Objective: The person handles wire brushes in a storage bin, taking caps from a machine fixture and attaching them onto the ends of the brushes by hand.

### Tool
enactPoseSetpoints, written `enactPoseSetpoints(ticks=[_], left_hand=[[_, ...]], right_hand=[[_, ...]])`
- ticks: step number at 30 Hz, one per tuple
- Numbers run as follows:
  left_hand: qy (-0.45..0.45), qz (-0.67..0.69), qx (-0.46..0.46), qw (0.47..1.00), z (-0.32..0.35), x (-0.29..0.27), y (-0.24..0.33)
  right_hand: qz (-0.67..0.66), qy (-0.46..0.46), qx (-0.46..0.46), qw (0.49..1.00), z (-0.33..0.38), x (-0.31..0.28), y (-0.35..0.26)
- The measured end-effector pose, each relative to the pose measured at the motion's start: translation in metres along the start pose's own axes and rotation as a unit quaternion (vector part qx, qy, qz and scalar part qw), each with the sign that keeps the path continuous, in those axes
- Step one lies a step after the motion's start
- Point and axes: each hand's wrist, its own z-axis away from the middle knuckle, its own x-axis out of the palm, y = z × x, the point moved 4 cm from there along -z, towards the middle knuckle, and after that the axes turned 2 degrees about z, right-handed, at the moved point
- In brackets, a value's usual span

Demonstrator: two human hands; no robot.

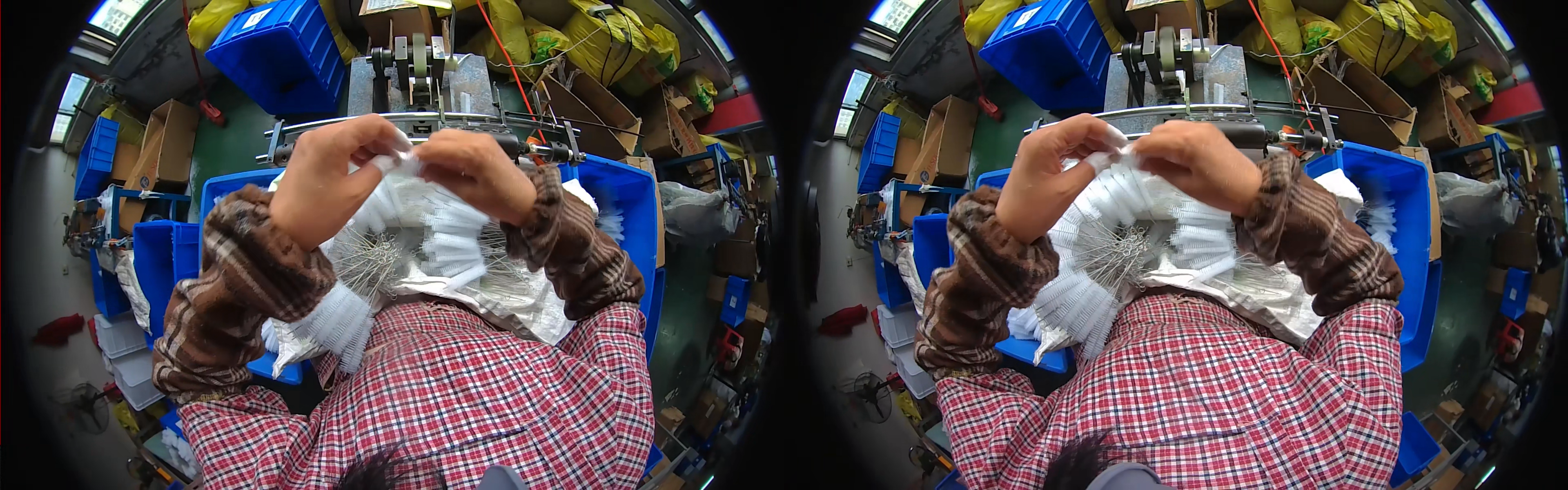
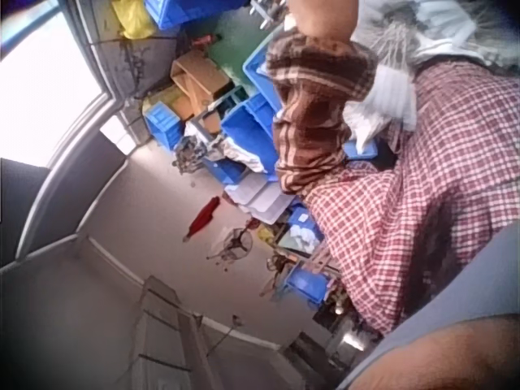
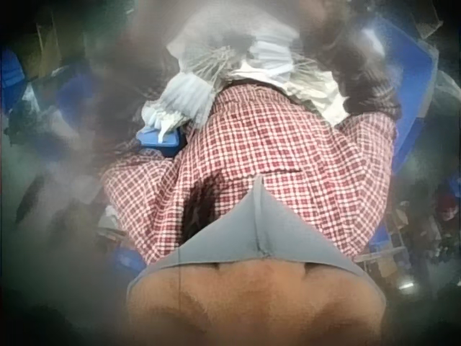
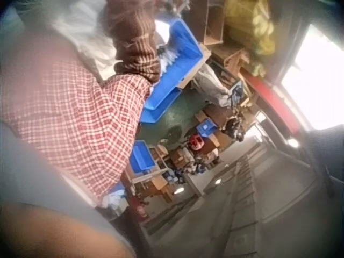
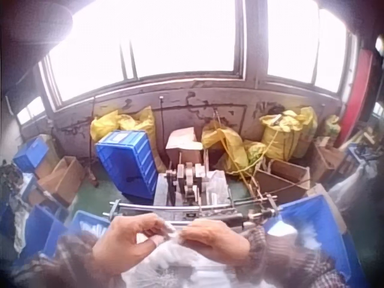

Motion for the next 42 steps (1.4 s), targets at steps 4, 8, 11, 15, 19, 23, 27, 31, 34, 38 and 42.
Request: enactPoseSetpoints(ticks=[4,8,11,15,19,23,27,31,34,38,42], left_hand=[[0.055,-0.15,-0.025,0.987,0.039,-0.03,-0.015],[0.044,-0.294,-0.031,0.954,0.076,-0.043,-0.029],[0.033,-0.335,-0.054,0.94,0.098,-0.049,-0.037],[0.004,-0.289,-0.129,0.949,0.108,-0.049,-0.046],[0.02,-0.341,-0.11,0.933,0.11,-0.053,-0.045],[0.035,-0.388,-0.118,0.914,0.109,-0.055,-0.044],[0.028,-0.35,-0.133,0.927,0.114,-0.054,-0.049],[0.027,-0.341,-0.136,0.93,0.111,-0.055,-0.048],[0.034,-0.315,-0.135,0.939,0.111,-0.057,-0.048],[0.039,-0.274,-0.128,0.952,0.109,-0.06,-0.041],[0.063,-0.201,-0.121,0.97,0.11,-0.076,-0.029]], right_hand=[[0.359,0.09,0.036,0.928,-0.008,-0.008,0.099],[0.481,0.049,0.091,0.87,-0.018,-0.005,0.158],[0.48,0.027,0.113,0.87,-0.025,-0.002,0.165],[0.471,0.04,0.093,0.877,-0.025,-0.003,0.164],[0.467,0.042,0.082,0.88,-0.024,-0.004,0.166],[0.454,0.059,0.052,0.887,-0.023,-0.005,0.173],[0.445,0.042,0.058,0.892,-0.024,-0.002,0.171],[0.446,0.041,0.066,0.892,-0.025,-0.002,0.174],[0.435,0.046,0.043,0.898,-0.025,-0.001,0.177],[0.404,0.025,0.048,0.913,-0.023,-0.006,0.176],[0.362,0.079,0.024,0.928,0.0,-0.023,0.162]])
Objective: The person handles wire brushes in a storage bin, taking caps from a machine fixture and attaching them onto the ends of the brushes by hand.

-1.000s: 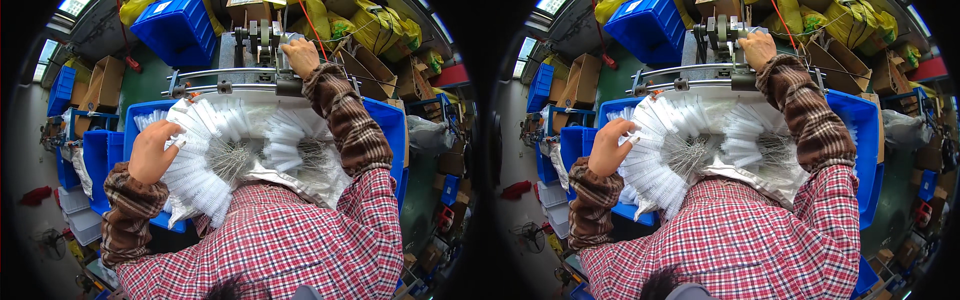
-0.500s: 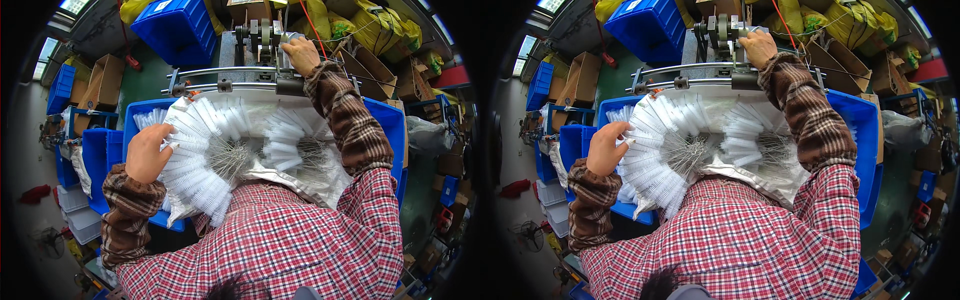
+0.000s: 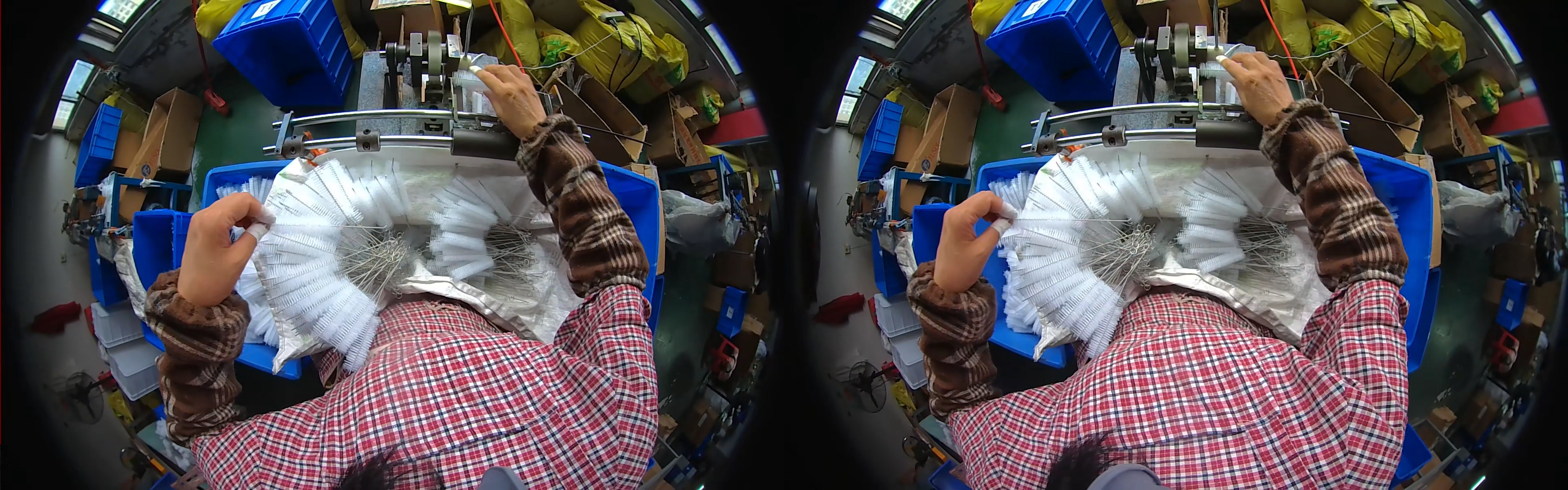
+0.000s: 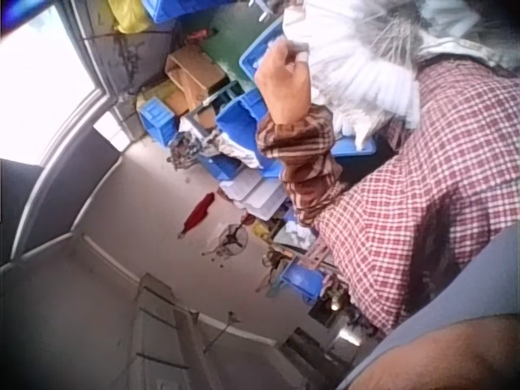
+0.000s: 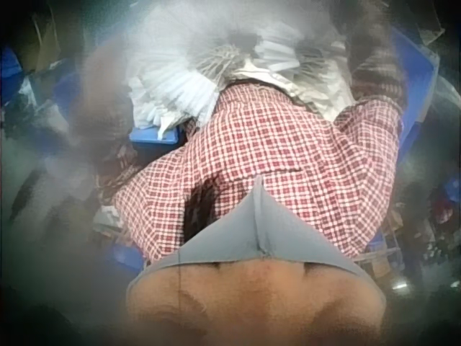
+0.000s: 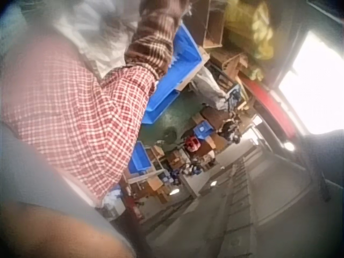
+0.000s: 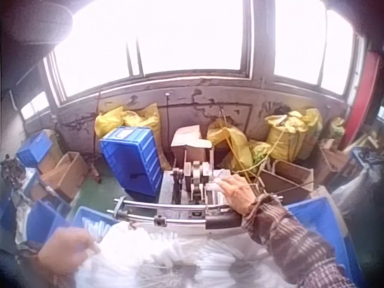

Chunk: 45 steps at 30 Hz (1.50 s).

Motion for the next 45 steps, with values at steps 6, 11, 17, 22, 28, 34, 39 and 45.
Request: enactPoseSetpoints(ticks=[6,11,17,22,28,34,39,45], left_hand=[[0.037,0.08,-0.006,0.996,-0.002,-0.024,0.012],[0.011,0.093,0.016,0.995,-0.016,-0.014,0.019],[-0.032,0.11,0.042,0.993,-0.036,0.011,0.04],[-0.047,0.115,0.062,0.99,-0.042,0.021,0.047],[-0.056,0.119,0.031,0.991,-0.038,0.016,0.032],[-0.073,0.123,0.091,0.986,-0.061,0.035,0.055],[-0.097,0.144,0.082,0.981,-0.072,0.048,0.056],[-0.055,0.225,0.103,0.967,-0.087,0.07,0.072]], right_hand=[[0.159,-0.035,0.134,0.978,0.032,-0.025,0.002],[0.119,-0.005,0.13,0.984,0.019,-0.01,-0.014],[0.114,-0.036,0.107,0.987,-0.019,0.008,-0.058],[0.137,-0.028,0.094,0.986,-0.016,0.005,-0.057],[0.116,-0.027,0.108,0.987,0.013,-0.017,-0.007],[0.078,-0.055,0.127,0.987,0.014,-0.033,0.026],[-0.249,-0.292,0.197,0.902,0.042,-0.102,0.013],[-0.475,-0.177,0.013,0.862,-0.004,-0.095,-0.145]])
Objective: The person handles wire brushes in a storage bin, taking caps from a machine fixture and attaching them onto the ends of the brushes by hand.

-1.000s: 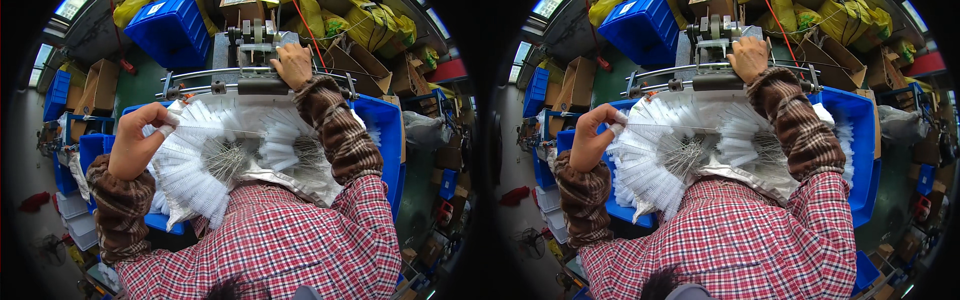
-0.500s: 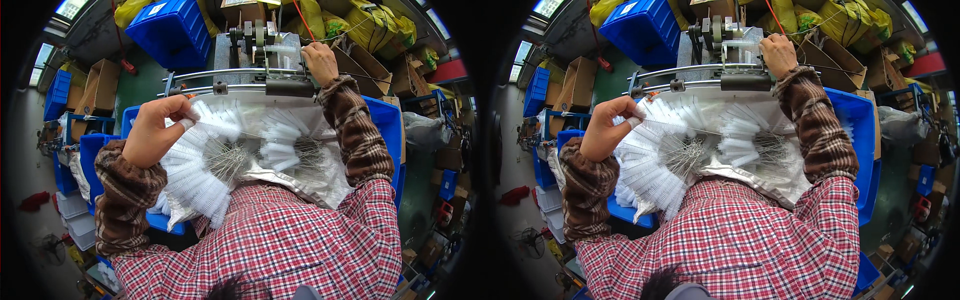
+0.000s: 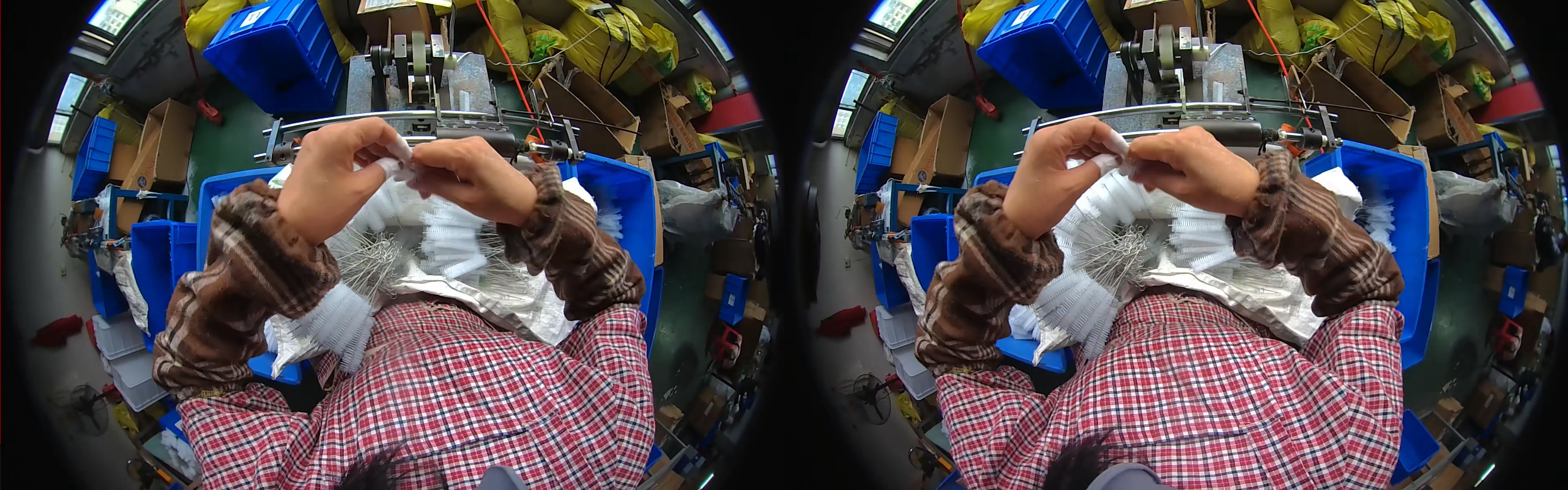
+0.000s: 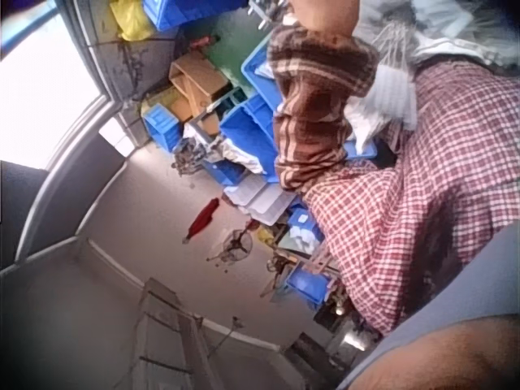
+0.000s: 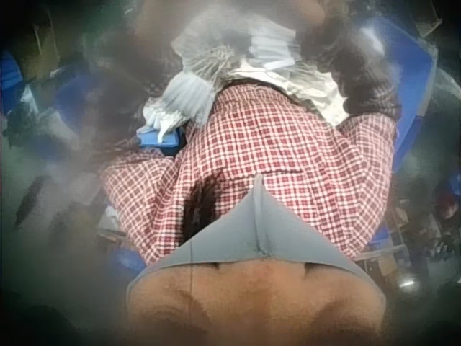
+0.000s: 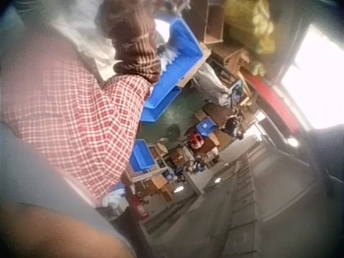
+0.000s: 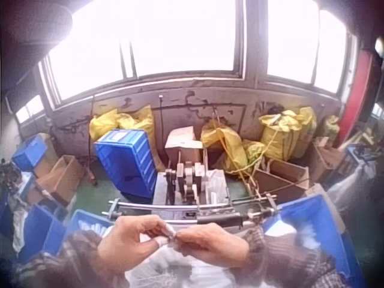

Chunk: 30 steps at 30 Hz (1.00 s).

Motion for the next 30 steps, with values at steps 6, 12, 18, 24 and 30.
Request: enactPoseSetpoints(ticks=[6,12,18,24,30], left_hand=[[0.032,-0.228,-0.045,0.972,0.045,-0.039,-0.013],[0.014,-0.343,-0.069,0.937,0.094,-0.058,-0.035],[-0.008,-0.313,-0.152,0.938,0.105,-0.062,-0.042],[-0.013,-0.308,-0.184,0.933,0.108,-0.065,-0.04],[0.0,-0.275,-0.151,0.949,0.106,-0.067,-0.035]], right_hand=[[0.544,0.125,0.073,0.826,-0.029,-0.051,0.135],[0.575,0.121,0.105,0.802,-0.043,-0.054,0.162],[0.56,0.13,0.069,0.816,-0.04,-0.055,0.164],[0.573,0.14,0.047,0.806,-0.042,-0.057,0.165],[0.594,0.165,-0.001,0.787,-0.042,-0.054,0.163]])
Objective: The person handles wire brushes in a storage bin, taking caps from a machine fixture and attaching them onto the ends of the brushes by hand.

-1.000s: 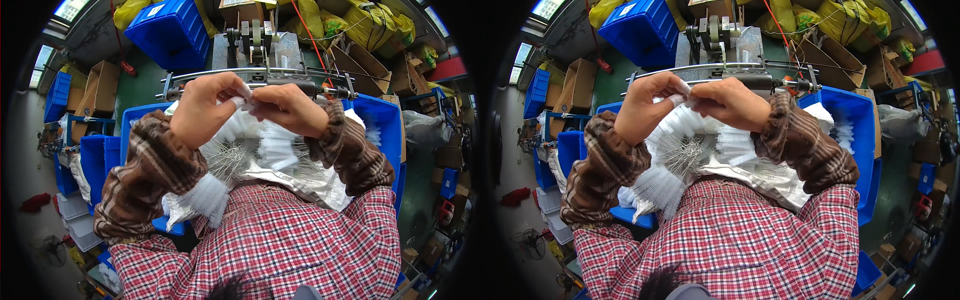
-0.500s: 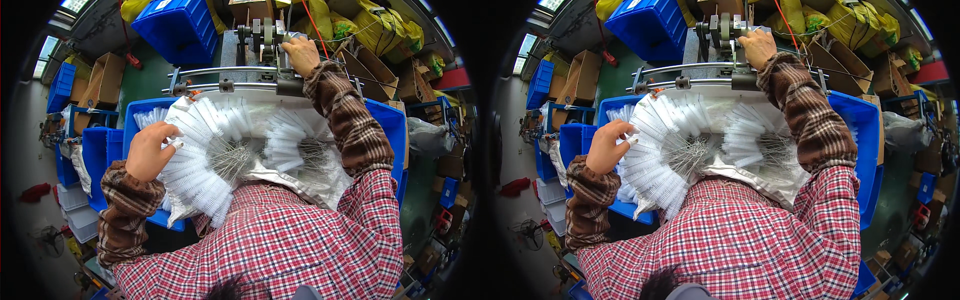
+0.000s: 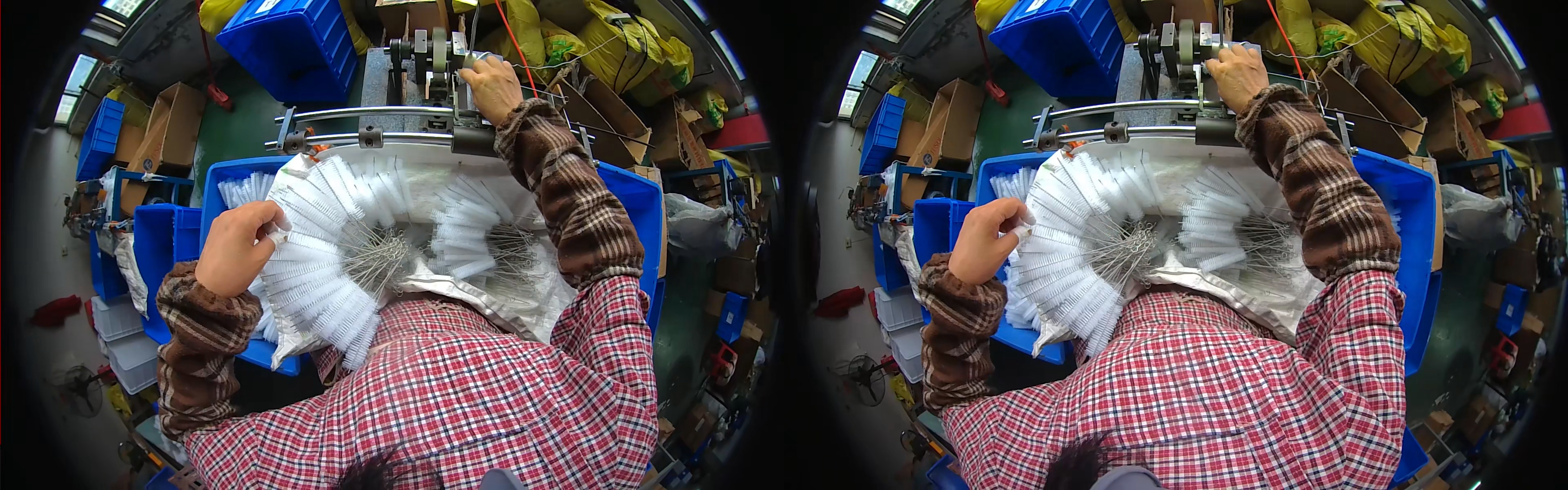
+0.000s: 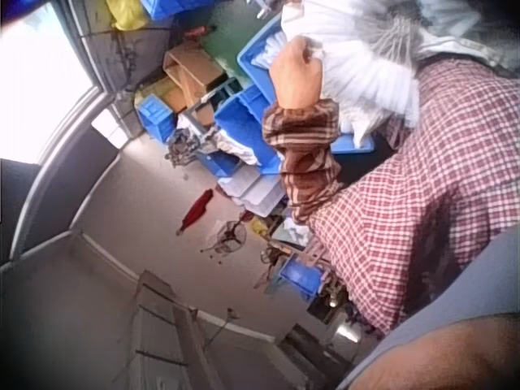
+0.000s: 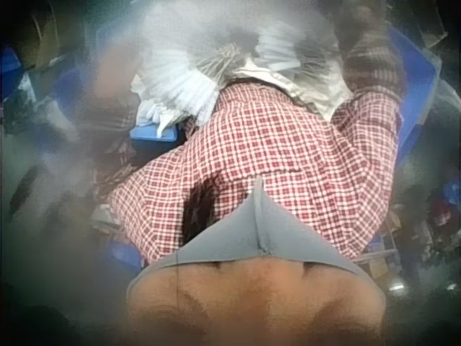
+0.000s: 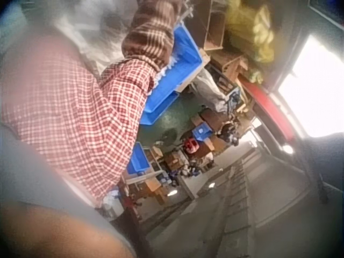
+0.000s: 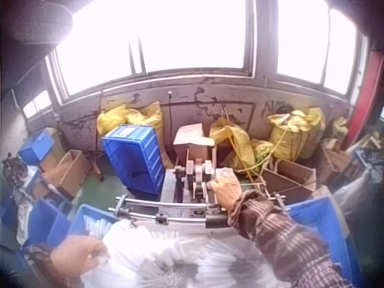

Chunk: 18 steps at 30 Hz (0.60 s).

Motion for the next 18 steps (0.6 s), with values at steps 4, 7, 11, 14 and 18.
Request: enactPoseSetpoints(ticks=[4,7,11,14,18], left_hand=[[-0.027,0.039,-0.028,0.998,0.002,-0.009,0.002],[-0.012,0.043,-0.019,0.999,0.002,-0.014,0.006],[0.033,-0.04,0.034,0.998,0.005,-0.014,0.008],[0.011,-0.017,0.0,1.0,0.005,-0.005,-0.007],[-0.009,-0.012,-0.013,1.0,0.005,-0.001,-0.01]], right_hand=[[-0.016,-0.012,0.002,1.0,0.0,0.004,0.0],[-0.07,-0.03,0.014,0.997,0.002,0.009,0.005],[-0.093,-0.047,0.008,0.994,0.004,0.007,0.012],[-0.085,-0.02,0.009,0.996,0.015,-0.009,0.021],[0.018,-0.029,0.071,0.997,0.046,-0.043,0.025]])
